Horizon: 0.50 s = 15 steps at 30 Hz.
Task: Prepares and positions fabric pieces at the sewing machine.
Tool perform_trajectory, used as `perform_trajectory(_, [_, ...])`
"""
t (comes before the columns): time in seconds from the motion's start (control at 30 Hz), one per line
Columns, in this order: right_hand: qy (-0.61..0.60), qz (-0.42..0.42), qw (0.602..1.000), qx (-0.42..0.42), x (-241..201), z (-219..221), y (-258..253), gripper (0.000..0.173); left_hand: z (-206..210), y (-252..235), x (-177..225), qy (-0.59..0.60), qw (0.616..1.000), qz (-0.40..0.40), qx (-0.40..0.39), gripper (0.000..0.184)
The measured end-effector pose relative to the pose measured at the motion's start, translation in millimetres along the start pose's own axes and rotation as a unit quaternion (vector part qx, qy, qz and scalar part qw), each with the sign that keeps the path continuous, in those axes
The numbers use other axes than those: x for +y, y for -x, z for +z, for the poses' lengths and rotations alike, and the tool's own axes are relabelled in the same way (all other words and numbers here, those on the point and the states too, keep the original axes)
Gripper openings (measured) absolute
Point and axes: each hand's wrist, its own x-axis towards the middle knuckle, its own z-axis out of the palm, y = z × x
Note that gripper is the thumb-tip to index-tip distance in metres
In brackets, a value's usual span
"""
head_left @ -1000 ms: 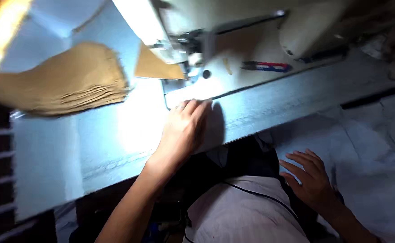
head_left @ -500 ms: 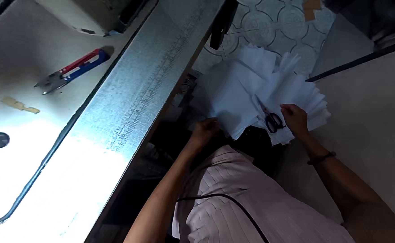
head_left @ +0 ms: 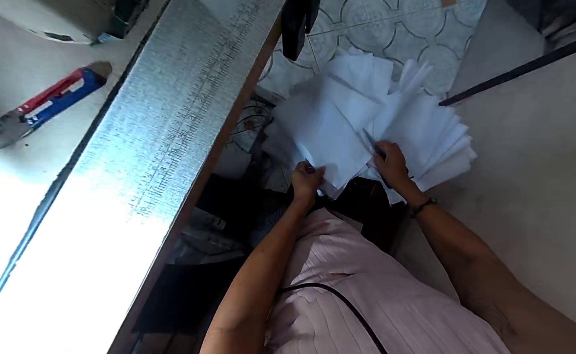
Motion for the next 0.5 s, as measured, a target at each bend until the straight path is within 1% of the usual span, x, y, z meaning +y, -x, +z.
perform_trajectory(0.07, [-0.007, -0.001, 1.000, 0.011, -9, -15, 19, 0.040, -4, 13, 4, -0.054, 0.996, 0.027, -0.061, 0.024])
perform_trajectory(0.1, [-0.018, -0.015, 0.999, 0.033, -7, -17, 21, 0.040, -8, 21, 7, -0.085, 0.989, 0.054, -0.104, 0.021])
perform_trajectory(0.17, [-0.036, -0.032, 0.996, 0.073, -5, -24, 20, 0.038, -21, 46, 18, -0.122, 0.966, 0.124, -0.189, 0.023])
perform_trajectory(0.2, [-0.041, -0.038, 0.995, 0.086, -5, -27, 18, 0.037, -30, 64, 25, -0.117, 0.956, 0.159, -0.217, 0.024])
perform_trajectory(0.27, [-0.037, -0.055, 0.992, 0.107, -7, -31, 9, 0.037, -60, 103, 37, -0.057, 0.937, 0.241, -0.247, 0.024])
perform_trajectory(0.3, [-0.033, -0.076, 0.991, 0.103, -9, -31, 9, 0.037, -81, 123, 38, -0.015, 0.926, 0.285, -0.247, 0.023])
perform_trajectory(0.37, [-0.027, -0.103, 0.992, 0.069, -15, -28, 13, 0.037, -126, 161, 38, 0.069, 0.902, 0.359, -0.228, 0.026])
perform_trajectory(0.4, [-0.023, -0.099, 0.993, 0.052, -16, -24, 13, 0.036, -143, 180, 37, 0.109, 0.893, 0.388, -0.202, 0.027])
perform_trajectory(0.43, [-0.016, -0.088, 0.995, 0.033, -16, -19, 12, 0.036, -156, 198, 36, 0.147, 0.888, 0.405, -0.158, 0.027])
perform_trajectory(0.5, [0.015, -0.066, 0.998, -0.006, -12, -10, 5, 0.035, -172, 228, 29, 0.209, 0.885, 0.408, -0.078, 0.024])
